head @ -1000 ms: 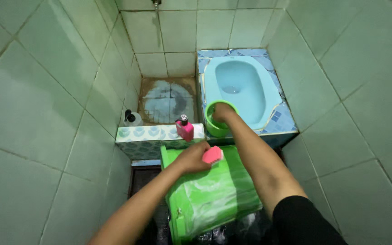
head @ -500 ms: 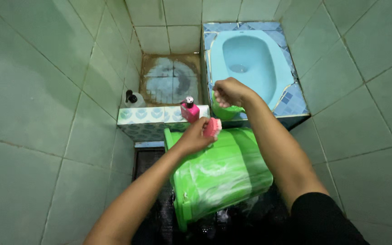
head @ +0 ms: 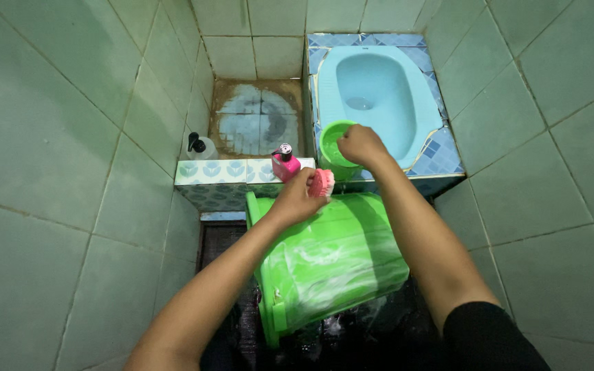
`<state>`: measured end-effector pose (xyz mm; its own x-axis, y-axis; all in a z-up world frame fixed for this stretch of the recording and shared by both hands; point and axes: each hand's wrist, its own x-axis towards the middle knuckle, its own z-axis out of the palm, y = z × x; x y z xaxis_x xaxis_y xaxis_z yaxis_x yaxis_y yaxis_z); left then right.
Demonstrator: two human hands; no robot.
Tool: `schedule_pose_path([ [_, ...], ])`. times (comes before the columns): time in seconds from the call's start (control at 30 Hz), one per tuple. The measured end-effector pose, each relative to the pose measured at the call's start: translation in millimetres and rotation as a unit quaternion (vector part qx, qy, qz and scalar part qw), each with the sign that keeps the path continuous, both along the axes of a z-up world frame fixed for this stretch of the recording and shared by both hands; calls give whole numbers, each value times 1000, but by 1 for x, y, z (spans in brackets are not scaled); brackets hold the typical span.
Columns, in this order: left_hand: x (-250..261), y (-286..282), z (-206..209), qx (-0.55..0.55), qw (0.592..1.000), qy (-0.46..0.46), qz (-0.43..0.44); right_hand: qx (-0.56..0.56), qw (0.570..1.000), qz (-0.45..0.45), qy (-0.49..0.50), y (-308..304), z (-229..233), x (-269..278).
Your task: The person sits on the bathroom floor and scrubs the exterior of a green bucket with a pink sponge. They briefly dip the sponge into a green jug of water and continue scrubbing the bucket's surface.
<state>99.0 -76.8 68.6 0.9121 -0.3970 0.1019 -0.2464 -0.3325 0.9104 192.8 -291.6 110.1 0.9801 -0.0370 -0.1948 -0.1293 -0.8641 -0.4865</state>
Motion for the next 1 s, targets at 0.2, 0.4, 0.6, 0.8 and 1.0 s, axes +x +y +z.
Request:
schedule_pose_path([
  [0.2, 1, 4, -1, 41, 998, -38, 16, -180, 979, 86, 50, 2, -86, 59],
  [0.4, -4, 8, 9, 44, 998, -8, 40, 404, 896, -71, 169, 2, -32, 38],
  [0.6, -7, 8, 16, 67, 995, 1, 72, 350, 927, 29, 129, 44, 75, -36],
  [0.8, -2, 4, 16, 46, 996, -20, 79, 164, 986, 6, 13, 43, 88, -48],
  [1.0, 0, 3, 11, 28, 996, 15, 88, -105, 994, 24, -1, 26, 11, 5],
])
